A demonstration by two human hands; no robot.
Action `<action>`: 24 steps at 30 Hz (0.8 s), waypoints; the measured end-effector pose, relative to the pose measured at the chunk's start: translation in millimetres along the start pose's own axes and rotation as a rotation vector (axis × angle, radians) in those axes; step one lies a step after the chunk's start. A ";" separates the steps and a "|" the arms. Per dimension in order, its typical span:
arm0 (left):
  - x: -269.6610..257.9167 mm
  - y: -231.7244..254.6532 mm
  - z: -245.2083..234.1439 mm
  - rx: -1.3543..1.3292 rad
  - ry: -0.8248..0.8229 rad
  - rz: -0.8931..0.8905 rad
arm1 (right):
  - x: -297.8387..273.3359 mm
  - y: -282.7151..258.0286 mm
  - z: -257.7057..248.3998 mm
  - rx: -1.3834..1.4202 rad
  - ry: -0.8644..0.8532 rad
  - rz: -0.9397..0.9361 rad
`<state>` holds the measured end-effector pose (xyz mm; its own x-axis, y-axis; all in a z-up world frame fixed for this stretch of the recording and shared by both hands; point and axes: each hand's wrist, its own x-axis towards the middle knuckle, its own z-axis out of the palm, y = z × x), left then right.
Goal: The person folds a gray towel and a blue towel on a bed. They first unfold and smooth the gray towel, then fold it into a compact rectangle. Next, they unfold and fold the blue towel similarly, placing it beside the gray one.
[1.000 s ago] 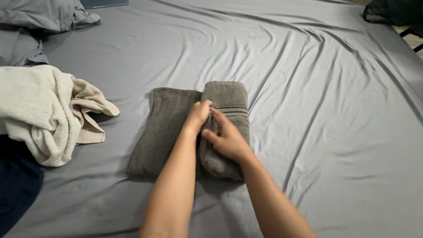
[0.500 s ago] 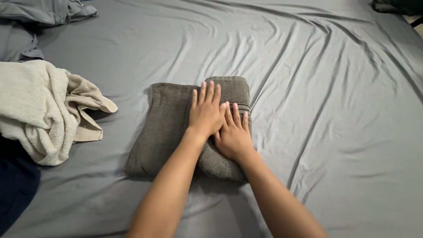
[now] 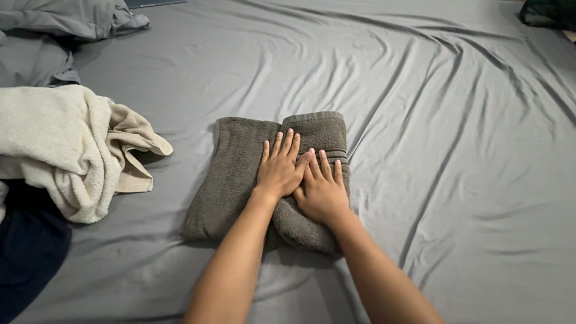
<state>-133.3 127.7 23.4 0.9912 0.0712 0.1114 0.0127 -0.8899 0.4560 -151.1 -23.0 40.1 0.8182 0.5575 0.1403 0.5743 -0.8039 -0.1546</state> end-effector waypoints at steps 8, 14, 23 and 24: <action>-14.4 -6.3 -21.4 0.171 0.054 0.069 | -27.8 54.2 -27.9 0.488 0.237 0.468; -36.3 -24.4 -19.1 0.135 -0.063 0.007 | -24.8 44.1 -15.2 0.502 0.113 0.393; -32.5 -13.0 0.7 0.153 -0.041 0.020 | -24.5 49.3 -52.8 1.218 0.036 0.634; -33.3 -7.1 4.4 0.151 -0.037 0.021 | -26.5 53.5 -55.7 1.223 0.042 0.635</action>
<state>-165.8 129.7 12.6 0.9957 0.0374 0.0852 0.0086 -0.9488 0.3157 -143.6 -92.3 82.6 0.9573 0.1429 -0.2512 -0.2183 -0.2119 -0.9526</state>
